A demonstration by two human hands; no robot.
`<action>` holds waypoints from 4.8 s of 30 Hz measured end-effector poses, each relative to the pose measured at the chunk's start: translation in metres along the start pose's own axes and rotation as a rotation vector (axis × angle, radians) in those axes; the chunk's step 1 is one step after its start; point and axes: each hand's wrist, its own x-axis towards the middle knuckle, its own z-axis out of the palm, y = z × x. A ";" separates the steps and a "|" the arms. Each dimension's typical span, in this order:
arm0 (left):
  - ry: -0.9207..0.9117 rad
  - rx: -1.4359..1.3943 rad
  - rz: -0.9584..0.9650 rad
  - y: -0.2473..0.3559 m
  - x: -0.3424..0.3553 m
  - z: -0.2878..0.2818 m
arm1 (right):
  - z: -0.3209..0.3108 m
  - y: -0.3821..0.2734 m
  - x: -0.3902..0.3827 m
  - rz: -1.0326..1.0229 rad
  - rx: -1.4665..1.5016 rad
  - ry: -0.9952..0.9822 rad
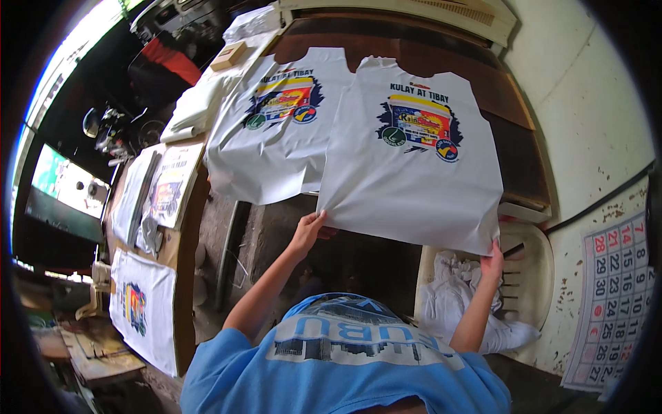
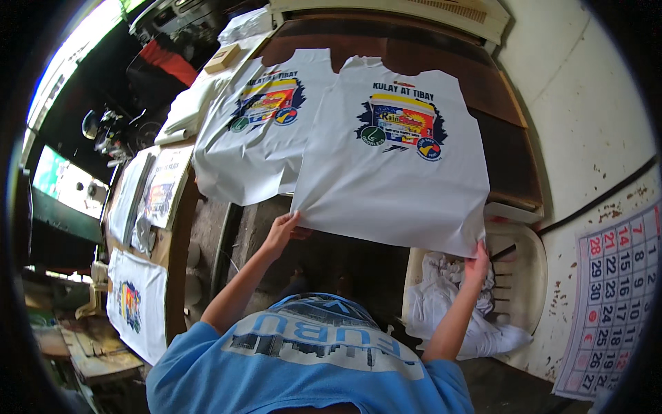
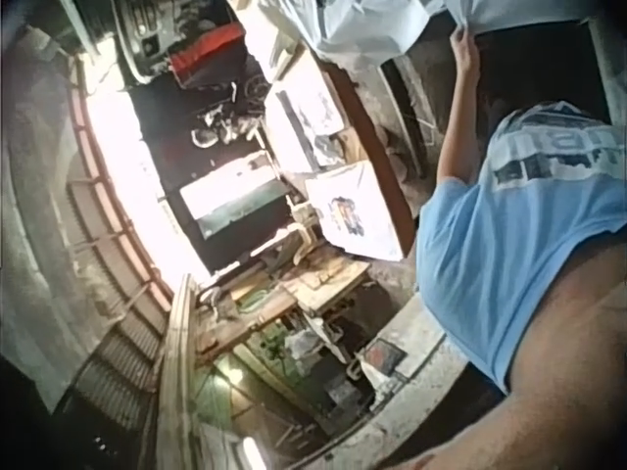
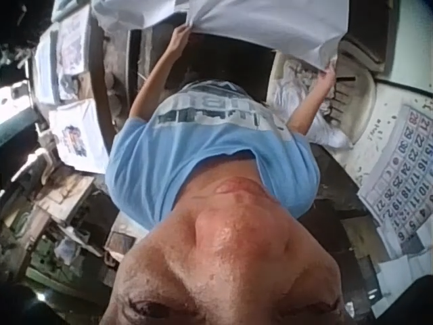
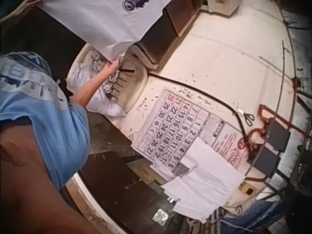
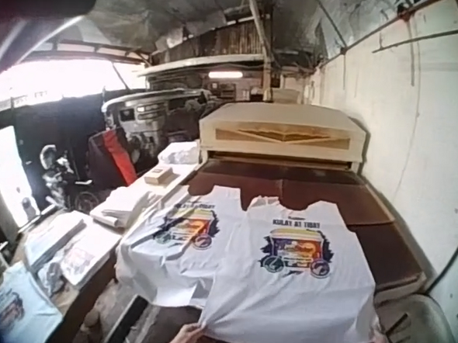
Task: Aligning t-shirt transfers and operating a heat press machine.
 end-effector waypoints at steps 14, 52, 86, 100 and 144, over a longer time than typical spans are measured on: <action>-0.095 -0.183 0.779 0.199 -0.178 -0.068 | 0.107 -0.231 -0.146 -0.714 -0.172 -0.408; 0.597 -0.098 -0.097 -0.024 0.018 -0.339 | 0.355 0.143 -0.065 0.010 -0.918 -0.477; 0.921 -0.241 0.555 0.053 -0.208 -0.227 | 0.386 0.066 -0.139 -0.086 -0.646 -0.901; 1.931 -0.246 0.993 0.053 -0.509 -0.116 | 0.524 0.155 -0.332 0.041 -0.417 -1.560; 1.794 0.423 1.405 0.159 -0.882 -0.633 | 0.955 0.481 -0.865 0.197 0.175 -1.800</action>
